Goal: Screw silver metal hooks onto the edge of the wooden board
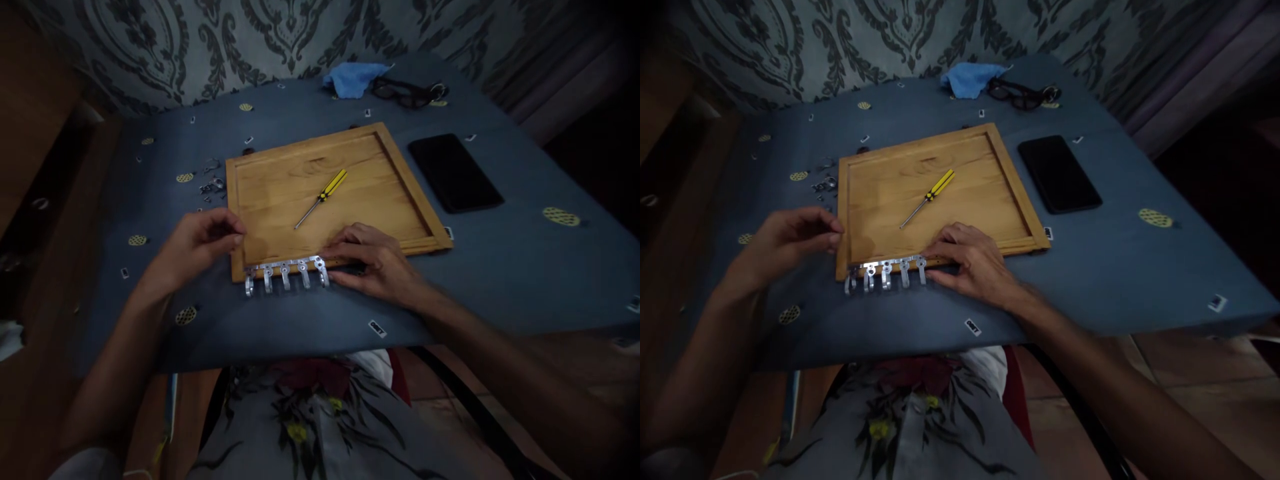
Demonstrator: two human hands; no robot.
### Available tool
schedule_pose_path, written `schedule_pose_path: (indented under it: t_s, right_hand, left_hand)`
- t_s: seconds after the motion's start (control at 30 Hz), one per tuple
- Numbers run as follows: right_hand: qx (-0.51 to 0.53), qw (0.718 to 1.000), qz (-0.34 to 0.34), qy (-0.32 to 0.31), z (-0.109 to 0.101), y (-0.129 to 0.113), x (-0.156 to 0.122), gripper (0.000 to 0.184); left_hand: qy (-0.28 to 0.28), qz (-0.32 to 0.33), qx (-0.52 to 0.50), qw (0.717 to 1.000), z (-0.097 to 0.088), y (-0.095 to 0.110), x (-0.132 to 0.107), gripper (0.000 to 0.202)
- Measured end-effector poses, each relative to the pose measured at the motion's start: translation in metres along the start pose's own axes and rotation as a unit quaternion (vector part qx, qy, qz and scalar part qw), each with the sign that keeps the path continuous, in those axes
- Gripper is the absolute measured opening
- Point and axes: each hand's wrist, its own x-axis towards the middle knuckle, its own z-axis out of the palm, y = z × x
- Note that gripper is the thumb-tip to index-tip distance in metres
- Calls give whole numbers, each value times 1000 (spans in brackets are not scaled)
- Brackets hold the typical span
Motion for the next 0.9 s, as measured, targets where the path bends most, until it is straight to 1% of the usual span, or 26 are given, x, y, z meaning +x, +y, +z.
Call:
schedule_pose_path:
  t_s: [0.07,0.13,0.2,0.27,0.33,0.47,0.57,0.73,0.83,0.9]
  right_hand:
    - [0,1000,3,-2,0,0,0,30]
    - [-1,1000,4,-3,-1,0,-1,32]
    - [-2,1000,4,-4,-1,0,-1,33]
    - [-2,1000,3,-6,-1,0,-1,32]
    - [-3,1000,2,-8,0,0,-1,30]
    - [-7,1000,1,-5,1,1,-1,29]
    - [-8,1000,2,-3,1,2,-2,29]
    - [-5,1000,-9,0,-1,1,-2,31]
    - [-12,1000,-15,6,-1,0,-2,31]
    - [-16,1000,-13,5,-1,0,-2,32]
  left_hand:
    - [-48,43,-63,996,16,7,8,16]
    - [-85,61,-94,990,32,13,16,14]
    - [-123,68,-105,984,48,18,24,12]
    - [-147,82,-106,980,61,21,31,8]
    - [-162,94,-102,977,70,23,35,4]
    - [-173,111,-86,975,77,24,37,13]
    - [-177,120,-69,975,78,24,37,12]
    - [-188,102,-86,973,81,23,35,7]
    - [-185,85,-93,975,82,21,35,7]
    - [-181,85,-97,975,83,20,34,7]
